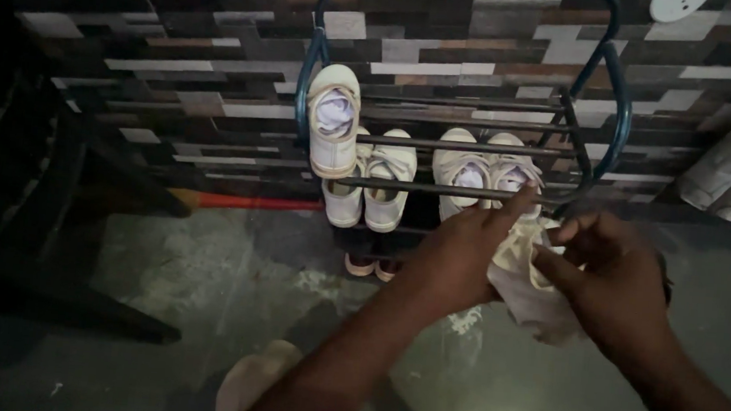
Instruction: The person wipes a white sneaker with a cloth while it rests on a metal shoe rack. They rotate the shoe to clean different sides and then place it back on the rack.
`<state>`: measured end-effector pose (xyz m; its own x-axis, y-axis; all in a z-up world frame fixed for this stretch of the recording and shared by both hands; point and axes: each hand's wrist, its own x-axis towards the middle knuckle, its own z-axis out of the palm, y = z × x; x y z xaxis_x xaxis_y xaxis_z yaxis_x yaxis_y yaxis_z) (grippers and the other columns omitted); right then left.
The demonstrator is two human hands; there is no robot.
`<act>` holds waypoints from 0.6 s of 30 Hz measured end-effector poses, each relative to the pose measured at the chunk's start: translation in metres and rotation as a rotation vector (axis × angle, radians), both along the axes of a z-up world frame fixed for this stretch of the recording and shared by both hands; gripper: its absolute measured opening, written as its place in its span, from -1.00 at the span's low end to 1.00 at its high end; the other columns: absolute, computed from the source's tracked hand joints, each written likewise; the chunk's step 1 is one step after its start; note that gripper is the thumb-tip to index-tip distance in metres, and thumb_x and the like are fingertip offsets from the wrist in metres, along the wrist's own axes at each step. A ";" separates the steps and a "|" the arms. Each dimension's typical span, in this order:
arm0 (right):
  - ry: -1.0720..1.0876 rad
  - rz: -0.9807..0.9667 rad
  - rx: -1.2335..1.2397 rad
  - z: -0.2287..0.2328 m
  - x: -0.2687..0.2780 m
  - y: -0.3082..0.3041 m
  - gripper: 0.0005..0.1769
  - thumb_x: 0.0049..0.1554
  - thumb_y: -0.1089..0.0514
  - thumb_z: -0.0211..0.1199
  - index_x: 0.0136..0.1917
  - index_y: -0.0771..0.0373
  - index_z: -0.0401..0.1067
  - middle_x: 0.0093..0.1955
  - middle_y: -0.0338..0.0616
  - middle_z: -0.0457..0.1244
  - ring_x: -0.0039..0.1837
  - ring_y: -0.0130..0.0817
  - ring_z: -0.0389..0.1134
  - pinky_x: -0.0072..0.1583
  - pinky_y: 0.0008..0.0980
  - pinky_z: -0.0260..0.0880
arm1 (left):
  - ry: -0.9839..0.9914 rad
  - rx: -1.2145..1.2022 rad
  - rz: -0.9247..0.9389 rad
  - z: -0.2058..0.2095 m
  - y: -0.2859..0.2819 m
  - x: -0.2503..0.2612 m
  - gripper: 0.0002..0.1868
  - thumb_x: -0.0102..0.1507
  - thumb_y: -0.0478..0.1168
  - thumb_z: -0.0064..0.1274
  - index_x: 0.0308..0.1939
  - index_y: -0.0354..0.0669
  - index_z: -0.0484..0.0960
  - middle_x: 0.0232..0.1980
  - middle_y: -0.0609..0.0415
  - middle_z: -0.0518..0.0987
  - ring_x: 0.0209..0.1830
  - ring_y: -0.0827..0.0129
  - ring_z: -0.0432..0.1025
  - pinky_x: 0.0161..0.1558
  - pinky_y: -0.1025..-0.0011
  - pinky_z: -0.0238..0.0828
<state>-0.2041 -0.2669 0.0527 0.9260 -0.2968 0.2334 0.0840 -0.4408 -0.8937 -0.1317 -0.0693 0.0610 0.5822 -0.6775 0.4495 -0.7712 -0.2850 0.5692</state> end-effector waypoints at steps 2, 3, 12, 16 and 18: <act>-0.070 0.181 0.081 0.010 0.003 -0.004 -0.67 -0.02 0.31 0.38 0.04 0.28 0.42 -0.04 -0.23 0.40 -0.01 -0.48 0.44 0.01 -0.46 0.47 | 0.045 -0.013 -0.018 0.002 0.006 0.007 0.37 -0.09 -0.19 0.51 0.66 0.01 -0.07 0.13 -0.22 0.59 0.13 -0.15 0.51 0.14 0.09 0.46; 0.046 0.159 -0.094 0.018 0.002 -0.010 -0.61 -0.02 0.26 0.41 0.10 0.22 0.45 -0.07 -0.26 0.42 -0.04 -0.46 0.47 -0.01 -0.43 0.49 | 0.085 -0.045 -0.025 0.002 0.009 0.009 0.39 -0.12 -0.21 0.50 0.67 0.04 -0.07 0.13 -0.18 0.61 0.13 -0.10 0.52 0.15 0.12 0.47; 0.715 0.212 -0.894 0.054 -0.019 -0.016 -0.12 0.10 -0.02 0.44 0.62 -0.25 0.16 -0.15 -0.25 0.43 -0.17 -0.31 0.50 -0.06 -0.31 0.55 | 0.163 -0.071 -0.178 0.018 0.041 0.033 0.41 -0.19 -0.27 0.50 0.66 0.08 0.00 0.18 0.03 0.66 0.20 0.11 0.56 0.24 0.25 0.48; 0.560 0.310 -0.945 0.045 -0.020 0.016 -0.18 0.01 0.00 0.42 0.50 -0.20 0.18 -0.15 -0.25 0.45 -0.16 -0.21 0.52 -0.06 -0.15 0.53 | 0.072 0.014 -0.225 0.019 0.027 0.030 0.32 -0.09 -0.18 0.53 0.64 0.09 0.02 0.21 0.02 0.64 0.26 0.08 0.51 0.31 0.21 0.41; 0.590 0.299 -1.009 0.043 -0.021 0.024 -0.23 -0.01 0.02 0.41 0.43 -0.10 0.22 -0.13 -0.14 0.45 -0.09 -0.14 0.52 -0.03 -0.10 0.53 | 0.046 0.045 -0.220 0.019 0.021 0.028 0.27 -0.07 -0.15 0.53 0.62 0.09 0.06 0.22 0.00 0.62 0.27 0.06 0.48 0.30 0.17 0.39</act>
